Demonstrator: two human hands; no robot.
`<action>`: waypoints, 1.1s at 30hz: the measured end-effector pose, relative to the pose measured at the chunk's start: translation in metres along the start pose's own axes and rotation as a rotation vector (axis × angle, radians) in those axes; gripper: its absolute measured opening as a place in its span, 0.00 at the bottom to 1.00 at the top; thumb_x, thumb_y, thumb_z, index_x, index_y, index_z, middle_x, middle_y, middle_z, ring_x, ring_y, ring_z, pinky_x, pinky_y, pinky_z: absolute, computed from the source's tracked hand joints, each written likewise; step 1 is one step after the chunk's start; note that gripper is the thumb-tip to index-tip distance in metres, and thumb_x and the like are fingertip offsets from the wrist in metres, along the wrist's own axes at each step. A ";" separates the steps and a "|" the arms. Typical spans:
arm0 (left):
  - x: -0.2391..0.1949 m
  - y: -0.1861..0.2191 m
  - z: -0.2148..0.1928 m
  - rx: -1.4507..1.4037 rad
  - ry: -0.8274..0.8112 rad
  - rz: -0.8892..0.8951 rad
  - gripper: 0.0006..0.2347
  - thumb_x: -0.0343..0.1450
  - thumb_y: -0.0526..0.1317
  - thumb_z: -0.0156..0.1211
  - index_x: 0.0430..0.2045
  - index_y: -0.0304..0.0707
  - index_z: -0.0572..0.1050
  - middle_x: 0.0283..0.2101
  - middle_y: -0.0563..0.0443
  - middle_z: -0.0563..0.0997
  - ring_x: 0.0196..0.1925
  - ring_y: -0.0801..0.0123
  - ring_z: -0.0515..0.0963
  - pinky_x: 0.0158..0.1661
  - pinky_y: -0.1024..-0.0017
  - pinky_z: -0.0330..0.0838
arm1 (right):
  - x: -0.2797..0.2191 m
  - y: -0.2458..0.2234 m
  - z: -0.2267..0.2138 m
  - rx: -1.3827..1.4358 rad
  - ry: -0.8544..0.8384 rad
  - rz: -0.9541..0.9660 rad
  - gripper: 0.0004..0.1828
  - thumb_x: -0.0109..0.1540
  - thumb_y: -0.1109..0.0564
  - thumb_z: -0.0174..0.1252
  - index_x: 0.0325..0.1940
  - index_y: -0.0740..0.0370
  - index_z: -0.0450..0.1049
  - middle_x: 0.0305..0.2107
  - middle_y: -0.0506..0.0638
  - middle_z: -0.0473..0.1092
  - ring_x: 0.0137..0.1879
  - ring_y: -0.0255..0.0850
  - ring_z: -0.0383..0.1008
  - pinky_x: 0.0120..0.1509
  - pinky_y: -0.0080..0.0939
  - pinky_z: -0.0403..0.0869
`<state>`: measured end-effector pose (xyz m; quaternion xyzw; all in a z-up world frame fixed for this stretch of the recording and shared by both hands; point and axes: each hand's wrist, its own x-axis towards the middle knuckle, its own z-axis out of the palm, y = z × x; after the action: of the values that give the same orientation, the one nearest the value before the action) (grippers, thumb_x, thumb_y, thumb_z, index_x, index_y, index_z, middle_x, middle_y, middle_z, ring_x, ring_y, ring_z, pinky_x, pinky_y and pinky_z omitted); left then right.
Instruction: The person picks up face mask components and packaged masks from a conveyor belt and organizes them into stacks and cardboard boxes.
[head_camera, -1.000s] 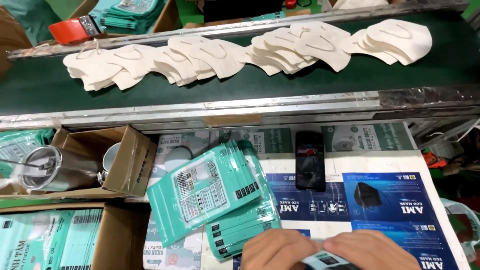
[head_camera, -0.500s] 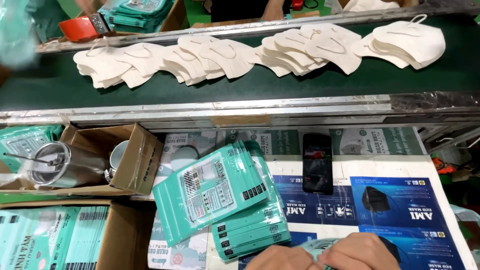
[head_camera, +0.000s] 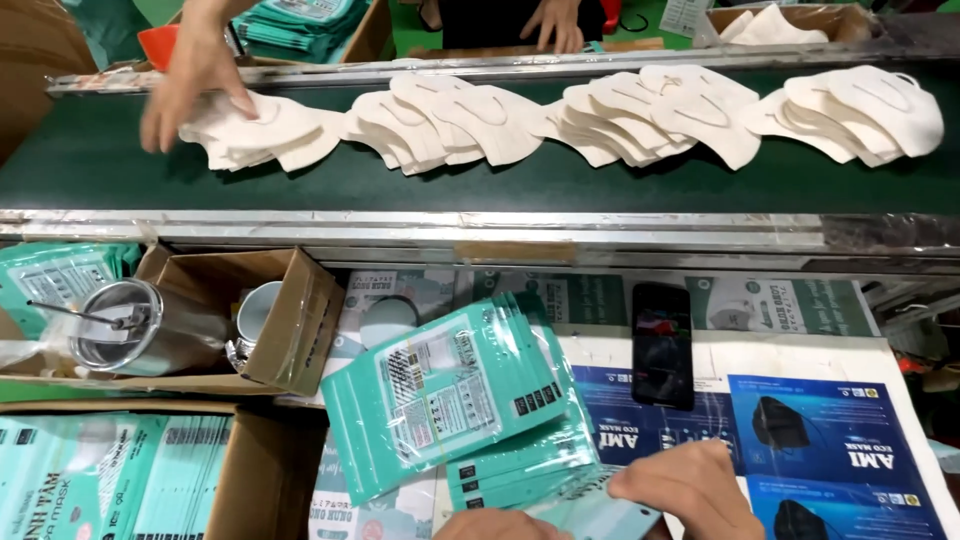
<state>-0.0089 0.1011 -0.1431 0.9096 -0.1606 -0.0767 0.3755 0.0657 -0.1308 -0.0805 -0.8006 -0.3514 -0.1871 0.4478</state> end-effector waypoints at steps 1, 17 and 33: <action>0.003 0.014 -0.020 0.015 0.002 -0.071 0.05 0.65 0.39 0.68 0.25 0.37 0.86 0.28 0.43 0.84 0.32 0.50 0.85 0.41 0.53 0.78 | 0.001 -0.001 0.009 -0.010 0.057 0.027 0.12 0.53 0.58 0.67 0.41 0.53 0.80 0.35 0.40 0.79 0.42 0.34 0.77 0.52 0.37 0.71; -0.040 -0.197 0.074 -0.538 -0.152 -0.201 0.10 0.75 0.41 0.68 0.41 0.30 0.82 0.42 0.41 0.80 0.50 0.48 0.79 0.48 0.53 0.66 | 0.083 -0.032 0.069 0.096 -0.072 -0.045 0.20 0.42 0.66 0.66 0.38 0.59 0.80 0.34 0.46 0.79 0.44 0.40 0.81 0.52 0.40 0.75; -0.032 -0.067 -0.130 -0.609 0.893 -0.132 0.32 0.64 0.34 0.69 0.62 0.30 0.61 0.51 0.36 0.79 0.53 0.61 0.82 0.55 0.66 0.74 | 0.173 0.008 0.110 0.440 -0.168 0.383 0.15 0.58 0.67 0.65 0.49 0.65 0.79 0.37 0.53 0.75 0.38 0.37 0.75 0.39 0.34 0.73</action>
<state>0.0110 0.2423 -0.0985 0.7120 0.1013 0.2505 0.6482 0.1880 0.0286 -0.0372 -0.7488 -0.2617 0.0482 0.6070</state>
